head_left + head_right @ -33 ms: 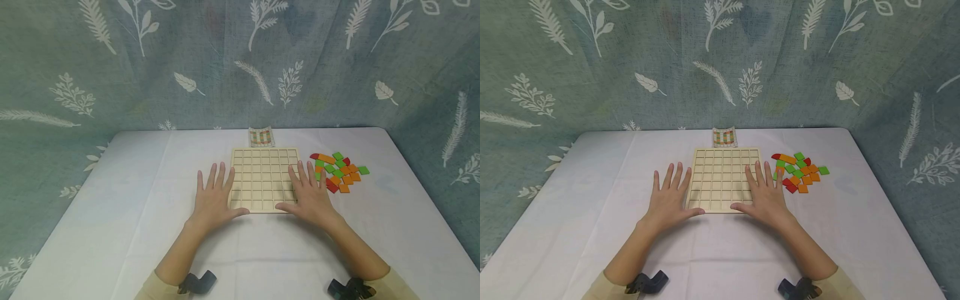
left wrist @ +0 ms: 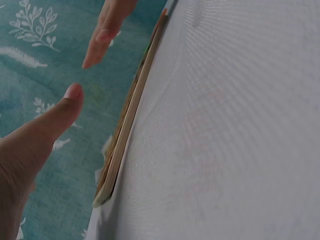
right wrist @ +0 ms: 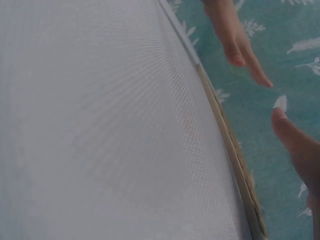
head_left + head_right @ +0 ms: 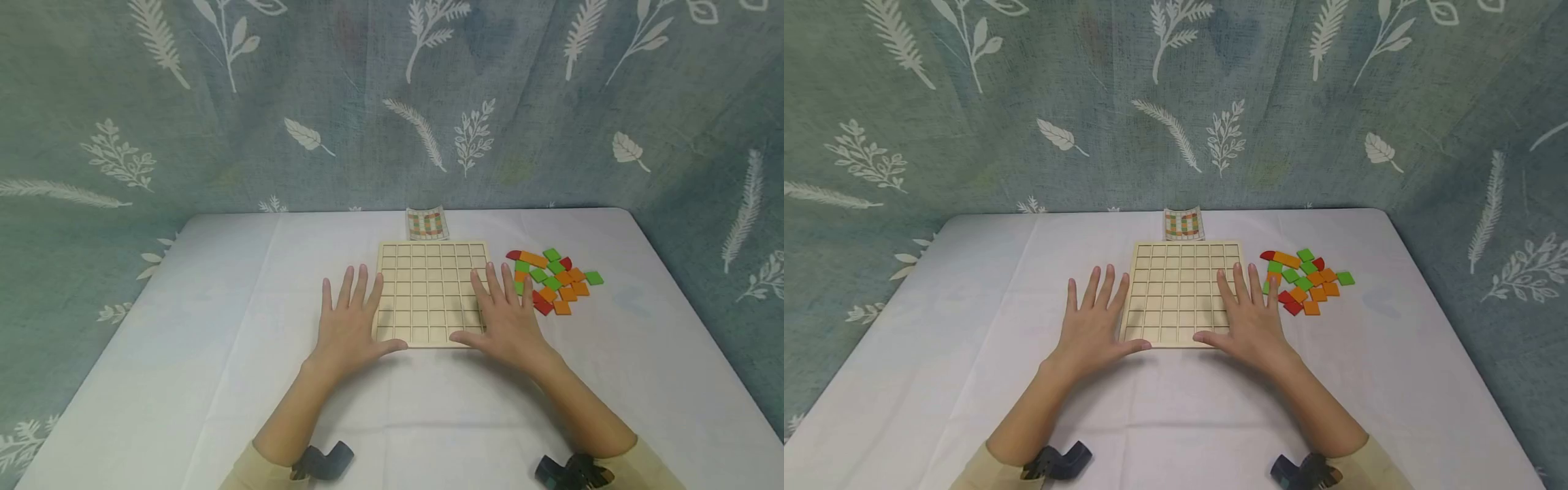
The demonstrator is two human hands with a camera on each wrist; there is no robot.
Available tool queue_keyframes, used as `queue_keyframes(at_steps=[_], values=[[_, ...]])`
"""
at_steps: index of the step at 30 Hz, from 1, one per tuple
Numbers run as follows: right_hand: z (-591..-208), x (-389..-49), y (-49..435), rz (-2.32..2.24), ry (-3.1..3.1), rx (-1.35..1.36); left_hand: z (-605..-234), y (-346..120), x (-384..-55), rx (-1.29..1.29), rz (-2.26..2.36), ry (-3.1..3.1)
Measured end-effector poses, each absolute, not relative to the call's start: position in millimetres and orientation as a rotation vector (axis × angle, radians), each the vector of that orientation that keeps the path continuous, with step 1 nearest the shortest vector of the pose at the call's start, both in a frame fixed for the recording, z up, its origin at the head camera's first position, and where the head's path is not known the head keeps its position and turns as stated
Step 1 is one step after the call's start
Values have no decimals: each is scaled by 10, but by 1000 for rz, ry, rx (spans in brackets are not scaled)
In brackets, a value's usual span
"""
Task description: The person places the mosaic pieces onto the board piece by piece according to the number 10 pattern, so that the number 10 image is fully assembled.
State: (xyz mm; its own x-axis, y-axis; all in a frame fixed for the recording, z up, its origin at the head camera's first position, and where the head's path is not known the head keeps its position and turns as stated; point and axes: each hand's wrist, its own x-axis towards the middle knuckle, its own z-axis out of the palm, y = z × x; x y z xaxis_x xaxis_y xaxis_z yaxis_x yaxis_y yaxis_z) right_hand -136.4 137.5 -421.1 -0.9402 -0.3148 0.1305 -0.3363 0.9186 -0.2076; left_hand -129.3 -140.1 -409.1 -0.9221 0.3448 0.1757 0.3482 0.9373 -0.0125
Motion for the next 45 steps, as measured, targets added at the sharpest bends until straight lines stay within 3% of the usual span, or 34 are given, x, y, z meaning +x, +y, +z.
queue_keyframes(at_steps=[20,45], values=[[-4181,-1380,1469,367,-2976,506,-4090,-1401,-1316,-526,-96,-2942],[-4082,-1301,1886,791,-2706,412,-4016,-1531,-1499,-591,-663,-2992]])
